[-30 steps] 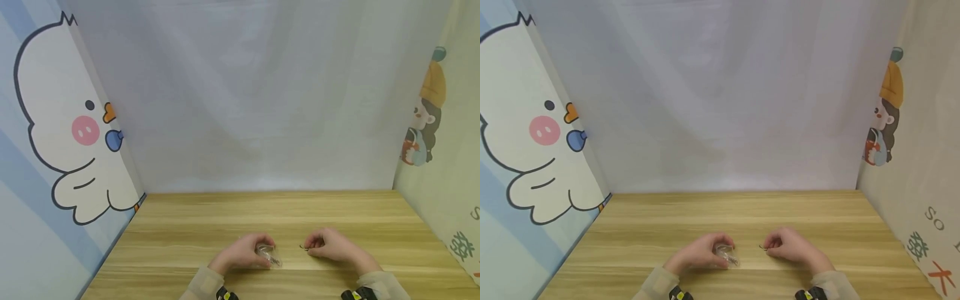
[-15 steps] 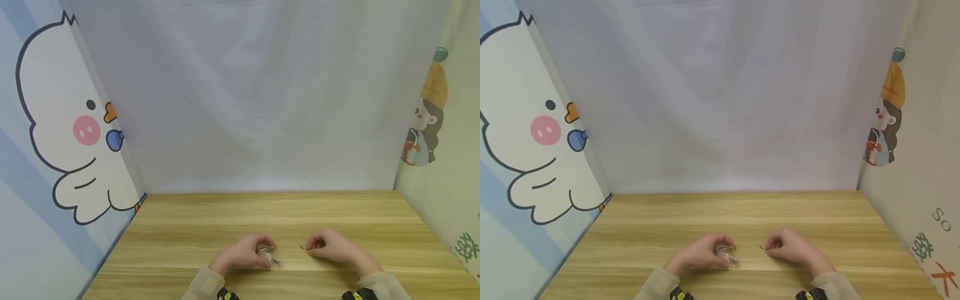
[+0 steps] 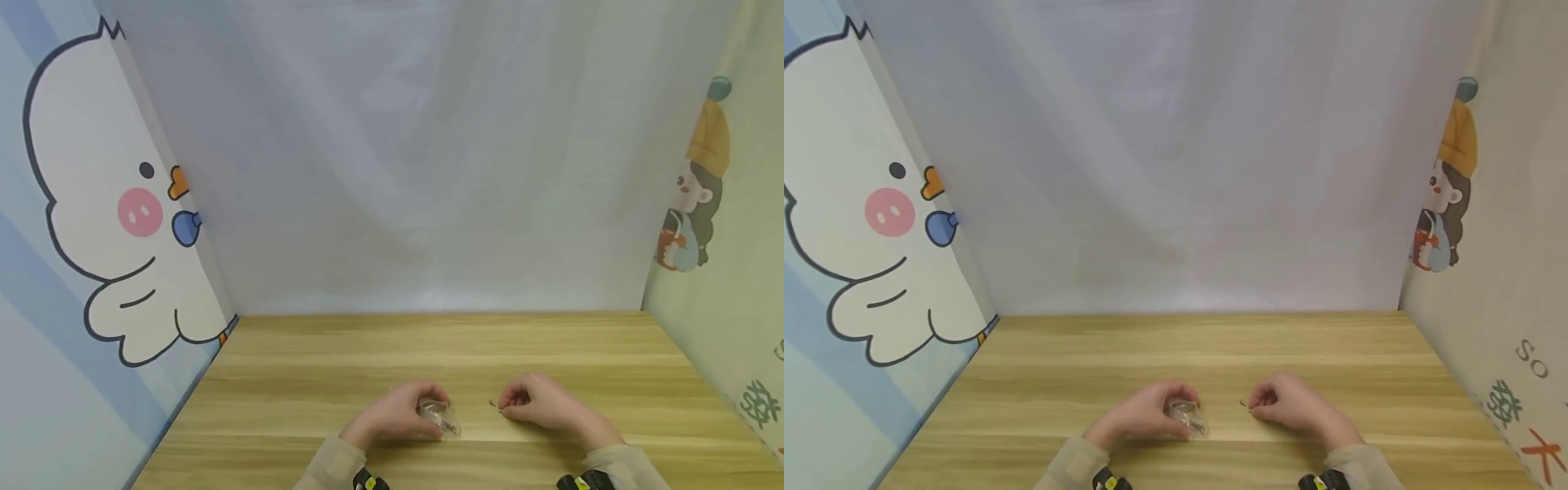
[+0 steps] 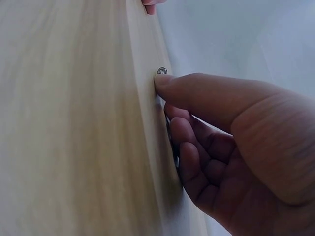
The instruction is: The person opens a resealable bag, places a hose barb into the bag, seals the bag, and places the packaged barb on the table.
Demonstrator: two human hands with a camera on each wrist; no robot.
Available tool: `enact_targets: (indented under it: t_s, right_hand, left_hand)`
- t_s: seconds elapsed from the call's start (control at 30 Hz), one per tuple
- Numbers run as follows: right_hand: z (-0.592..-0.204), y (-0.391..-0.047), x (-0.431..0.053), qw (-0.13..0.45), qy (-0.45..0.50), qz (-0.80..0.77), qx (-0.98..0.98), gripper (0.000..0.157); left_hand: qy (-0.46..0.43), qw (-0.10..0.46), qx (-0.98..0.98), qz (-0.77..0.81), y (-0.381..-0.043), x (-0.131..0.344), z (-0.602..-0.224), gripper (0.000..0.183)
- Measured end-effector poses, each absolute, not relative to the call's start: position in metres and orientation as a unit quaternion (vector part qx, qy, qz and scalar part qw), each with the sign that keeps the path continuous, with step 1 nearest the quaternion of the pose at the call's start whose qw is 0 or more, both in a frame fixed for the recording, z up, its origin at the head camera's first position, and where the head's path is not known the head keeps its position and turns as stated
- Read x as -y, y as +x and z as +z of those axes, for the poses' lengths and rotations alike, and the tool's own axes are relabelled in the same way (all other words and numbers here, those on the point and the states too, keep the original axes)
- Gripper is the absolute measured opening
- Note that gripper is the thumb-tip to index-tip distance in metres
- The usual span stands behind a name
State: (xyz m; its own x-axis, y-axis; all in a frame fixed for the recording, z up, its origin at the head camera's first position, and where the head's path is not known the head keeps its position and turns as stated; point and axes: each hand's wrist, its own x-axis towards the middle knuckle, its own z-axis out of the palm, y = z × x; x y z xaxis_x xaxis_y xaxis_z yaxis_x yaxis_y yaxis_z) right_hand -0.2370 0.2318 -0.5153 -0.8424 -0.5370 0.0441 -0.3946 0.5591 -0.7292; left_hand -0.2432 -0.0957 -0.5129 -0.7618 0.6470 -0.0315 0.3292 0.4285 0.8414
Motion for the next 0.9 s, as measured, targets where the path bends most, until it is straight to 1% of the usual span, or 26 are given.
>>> enact_targets:
  t_s: [0.23, 0.4, 0.5, 0.63, 0.9]
  right_hand:
    - [-0.5148, -0.2392, -0.2321, 0.091, -0.266, -0.383, -0.880, 0.002]
    - [-0.5153, -0.2396, -0.2314, 0.095, -0.267, -0.383, -0.879, 0.005]
    - [-0.5159, -0.2411, -0.2304, 0.095, -0.268, -0.387, -0.877, 0.001]
    - [-0.5187, -0.2417, -0.2304, 0.103, -0.274, -0.397, -0.870, 0.007]
    - [-0.5228, -0.2462, -0.2345, 0.117, -0.264, -0.398, -0.871, 0.006]
  left_hand:
    - [0.302, 0.173, -0.826, 0.444, -0.2464, 0.0954, -0.5144, 0.048]
    - [0.300, 0.172, -0.829, 0.438, -0.2459, 0.0964, -0.5147, 0.047]
    - [0.301, 0.167, -0.832, 0.435, -0.2468, 0.0977, -0.5147, 0.047]
    - [0.298, 0.171, -0.833, 0.434, -0.2469, 0.0993, -0.5170, 0.046]
    - [0.302, 0.170, -0.831, 0.434, -0.2501, 0.0990, -0.5197, 0.046]
